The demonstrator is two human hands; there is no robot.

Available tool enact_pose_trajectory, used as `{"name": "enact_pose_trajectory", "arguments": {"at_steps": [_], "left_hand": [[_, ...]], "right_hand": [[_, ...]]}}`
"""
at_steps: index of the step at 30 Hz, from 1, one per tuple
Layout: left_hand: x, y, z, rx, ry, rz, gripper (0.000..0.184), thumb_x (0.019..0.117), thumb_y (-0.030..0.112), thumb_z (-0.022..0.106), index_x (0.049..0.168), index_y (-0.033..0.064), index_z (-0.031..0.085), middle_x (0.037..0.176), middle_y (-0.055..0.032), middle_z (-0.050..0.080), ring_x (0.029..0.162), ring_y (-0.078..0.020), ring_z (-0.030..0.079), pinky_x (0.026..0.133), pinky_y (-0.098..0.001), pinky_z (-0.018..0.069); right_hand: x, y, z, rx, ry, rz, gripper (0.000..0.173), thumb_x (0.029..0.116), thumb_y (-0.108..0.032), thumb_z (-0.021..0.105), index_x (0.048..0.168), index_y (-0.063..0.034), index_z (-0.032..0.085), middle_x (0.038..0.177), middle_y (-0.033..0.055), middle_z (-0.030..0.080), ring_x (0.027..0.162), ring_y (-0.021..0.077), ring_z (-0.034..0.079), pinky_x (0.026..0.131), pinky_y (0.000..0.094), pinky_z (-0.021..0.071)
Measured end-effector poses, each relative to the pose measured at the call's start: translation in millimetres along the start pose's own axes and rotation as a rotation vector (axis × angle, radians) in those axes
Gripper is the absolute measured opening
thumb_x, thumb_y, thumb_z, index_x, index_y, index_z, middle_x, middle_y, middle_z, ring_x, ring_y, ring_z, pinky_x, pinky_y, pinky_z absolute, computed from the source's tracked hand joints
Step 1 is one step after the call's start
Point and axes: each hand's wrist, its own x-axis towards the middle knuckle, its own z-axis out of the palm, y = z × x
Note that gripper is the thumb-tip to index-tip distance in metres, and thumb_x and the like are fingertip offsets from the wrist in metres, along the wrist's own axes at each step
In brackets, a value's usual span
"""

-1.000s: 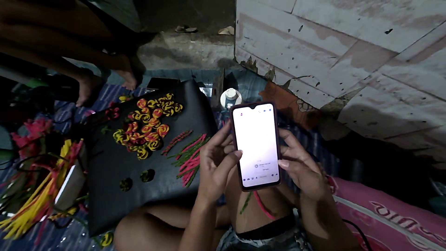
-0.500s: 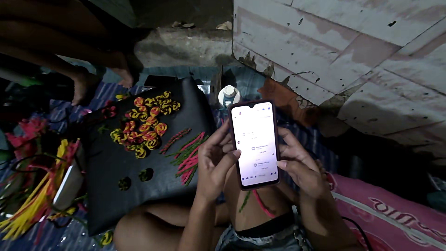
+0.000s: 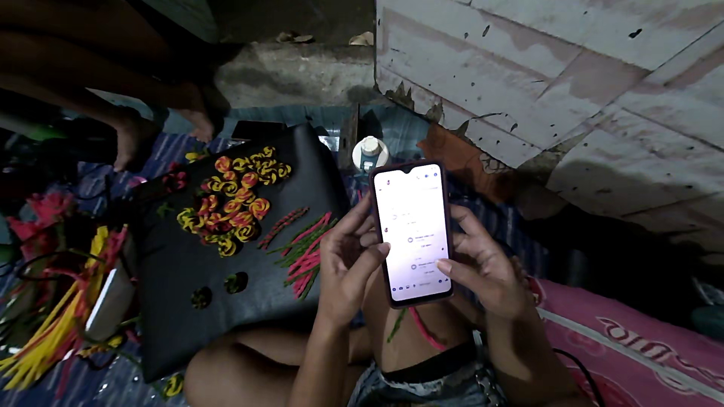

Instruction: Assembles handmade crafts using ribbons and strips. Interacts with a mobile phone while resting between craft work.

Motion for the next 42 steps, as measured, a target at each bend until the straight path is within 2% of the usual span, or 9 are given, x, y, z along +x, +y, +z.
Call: {"name": "enact_pose_trajectory", "arguments": {"at_steps": [7,10,14,18,21,24,27,33,42], "left_hand": [[0,-2,0,0.014,0.001,0.007,0.053,0.0910,0.006,0.060,0.143,-0.0016,0.052,0.119,0.0029,0.074,0.099,-0.0050,0.071,0.088,-0.0247,0.0593],[-2,0,4,0.111,0.016,-0.014,0.065,0.0852,0.000,0.070,0.145,-0.0045,0.047,0.118,0.0026,0.073,0.093,-0.0043,0.071,0.082,-0.0233,0.0613],[-3,-1,2,0.142,-0.053,-0.025,0.080,0.0810,-0.001,0.077,0.150,-0.0079,0.037,0.123,-0.0008,0.071,0.098,-0.0067,0.071,0.085,-0.0249,0.0615],[-4,-2,3,0.122,-0.029,-0.012,0.068,0.0878,0.001,0.071,0.147,-0.0118,0.038,0.123,-0.0024,0.071,0.100,-0.0070,0.072,0.086,-0.0252,0.0615],[-1,-1,10,0.093,0.084,-0.001,0.051,0.0913,-0.002,0.063,0.139,-0.0123,0.047,0.111,0.0007,0.075,0.093,-0.0047,0.072,0.082,-0.0235,0.0614],[1,-1,19,0.062,0.199,-0.010,0.043,0.0911,-0.007,0.062,0.133,-0.0115,0.053,0.103,-0.0006,0.078,0.087,-0.0068,0.075,0.079,-0.0240,0.0628],[0,-1,21,0.060,0.221,0.002,0.043,0.0899,-0.010,0.062,0.132,-0.0132,0.053,0.103,-0.0022,0.078,0.087,-0.0071,0.075,0.079,-0.0241,0.0630],[-3,1,8,0.038,0.074,-0.002,0.051,0.0887,-0.010,0.062,0.138,-0.0143,0.047,0.115,-0.0036,0.075,0.096,-0.0078,0.073,0.085,-0.0253,0.0620],[-2,0,2,0.065,0.024,0.010,0.057,0.0894,-0.009,0.062,0.143,-0.0140,0.043,0.119,-0.0031,0.073,0.097,-0.0066,0.073,0.086,-0.0240,0.0612]], "right_hand": [[0,0,-1,0.007,0.012,0.018,0.052,0.0991,-0.006,0.054,0.146,-0.0022,0.032,0.118,-0.0064,0.071,0.103,0.0010,0.070,0.091,0.0202,0.0585],[-1,1,-2,0.038,0.009,0.009,0.051,0.1005,-0.011,0.054,0.147,-0.0048,0.033,0.118,-0.0083,0.071,0.104,0.0009,0.069,0.092,0.0206,0.0582],[2,4,-5,0.107,0.024,0.017,0.047,0.1057,-0.021,0.050,0.147,-0.0037,0.034,0.121,-0.0063,0.070,0.107,0.0035,0.069,0.095,0.0245,0.0580],[2,7,-3,0.138,0.022,0.006,0.045,0.1070,-0.022,0.048,0.145,-0.0025,0.034,0.122,-0.0043,0.069,0.108,0.0055,0.069,0.096,0.0261,0.0583],[3,6,-1,0.116,0.014,0.005,0.044,0.1064,-0.020,0.047,0.144,-0.0031,0.034,0.121,-0.0054,0.070,0.107,0.0044,0.069,0.095,0.0250,0.0582],[3,5,1,0.073,0.017,-0.001,0.046,0.1066,-0.023,0.048,0.145,-0.0022,0.033,0.119,-0.0061,0.070,0.106,0.0037,0.069,0.094,0.0244,0.0586],[3,6,0,0.080,0.015,-0.019,0.045,0.1066,-0.022,0.048,0.145,-0.0032,0.034,0.118,-0.0067,0.070,0.106,0.0034,0.069,0.094,0.0242,0.0584],[2,5,0,0.141,0.005,-0.016,0.046,0.1066,-0.024,0.049,0.146,-0.0050,0.035,0.122,-0.0060,0.070,0.108,0.0055,0.070,0.095,0.0261,0.0589],[5,4,-1,0.146,-0.010,-0.008,0.047,0.1066,-0.023,0.049,0.146,-0.0040,0.033,0.124,-0.0050,0.069,0.110,0.0059,0.069,0.097,0.0267,0.0578]]}}
